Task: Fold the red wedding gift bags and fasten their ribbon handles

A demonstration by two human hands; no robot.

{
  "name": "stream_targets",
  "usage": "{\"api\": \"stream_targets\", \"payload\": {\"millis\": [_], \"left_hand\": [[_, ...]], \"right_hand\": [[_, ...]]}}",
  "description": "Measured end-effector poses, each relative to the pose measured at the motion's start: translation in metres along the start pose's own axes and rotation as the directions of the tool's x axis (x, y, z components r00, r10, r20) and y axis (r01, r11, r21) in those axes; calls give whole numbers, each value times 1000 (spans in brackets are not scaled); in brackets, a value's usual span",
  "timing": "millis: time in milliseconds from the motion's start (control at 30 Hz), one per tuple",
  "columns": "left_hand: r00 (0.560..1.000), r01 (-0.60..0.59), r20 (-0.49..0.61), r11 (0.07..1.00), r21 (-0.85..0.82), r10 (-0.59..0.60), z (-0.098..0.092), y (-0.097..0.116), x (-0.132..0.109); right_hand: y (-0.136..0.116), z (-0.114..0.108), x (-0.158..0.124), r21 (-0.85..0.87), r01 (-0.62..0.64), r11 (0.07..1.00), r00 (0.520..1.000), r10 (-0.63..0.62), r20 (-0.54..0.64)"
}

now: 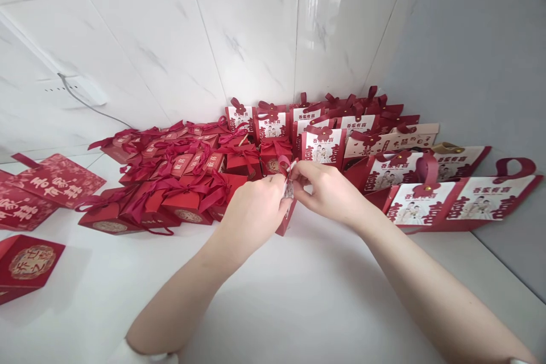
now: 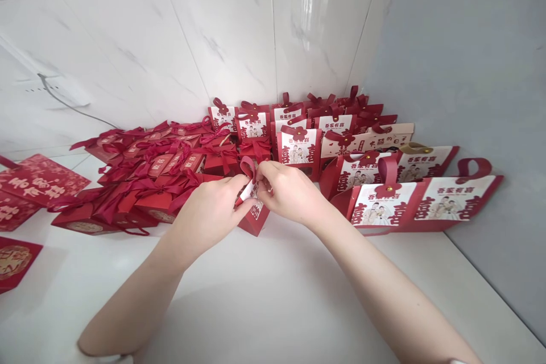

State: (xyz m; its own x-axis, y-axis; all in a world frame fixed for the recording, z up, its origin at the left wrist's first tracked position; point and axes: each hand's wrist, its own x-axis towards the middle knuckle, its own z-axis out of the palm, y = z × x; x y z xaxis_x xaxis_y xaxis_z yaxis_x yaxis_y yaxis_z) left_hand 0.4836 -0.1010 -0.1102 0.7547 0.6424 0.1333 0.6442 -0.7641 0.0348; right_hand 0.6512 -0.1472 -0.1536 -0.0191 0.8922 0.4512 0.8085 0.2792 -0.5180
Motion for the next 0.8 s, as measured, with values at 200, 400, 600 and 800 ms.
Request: {"api": "stream_targets", "payload": {"millis": [200, 400, 600, 800], "left_hand": [[999, 34, -1, 998, -56, -34, 2, -4, 2], [999, -6, 44, 1000, -28, 7, 1, -5, 4], [996, 29, 88, 974, -223, -9, -5, -12, 3], [993, 102, 108, 853, -513, -54, -3, -28, 7]], "right_hand": [[0, 0, 1, 116, -19, 993, 1000, 16, 20], [7, -1, 2, 116, -42, 992, 999, 39, 30], [10, 7, 4, -82, 44, 996, 999, -42, 22], [16, 9, 4, 25, 5, 1000, 999, -6, 39]]}}
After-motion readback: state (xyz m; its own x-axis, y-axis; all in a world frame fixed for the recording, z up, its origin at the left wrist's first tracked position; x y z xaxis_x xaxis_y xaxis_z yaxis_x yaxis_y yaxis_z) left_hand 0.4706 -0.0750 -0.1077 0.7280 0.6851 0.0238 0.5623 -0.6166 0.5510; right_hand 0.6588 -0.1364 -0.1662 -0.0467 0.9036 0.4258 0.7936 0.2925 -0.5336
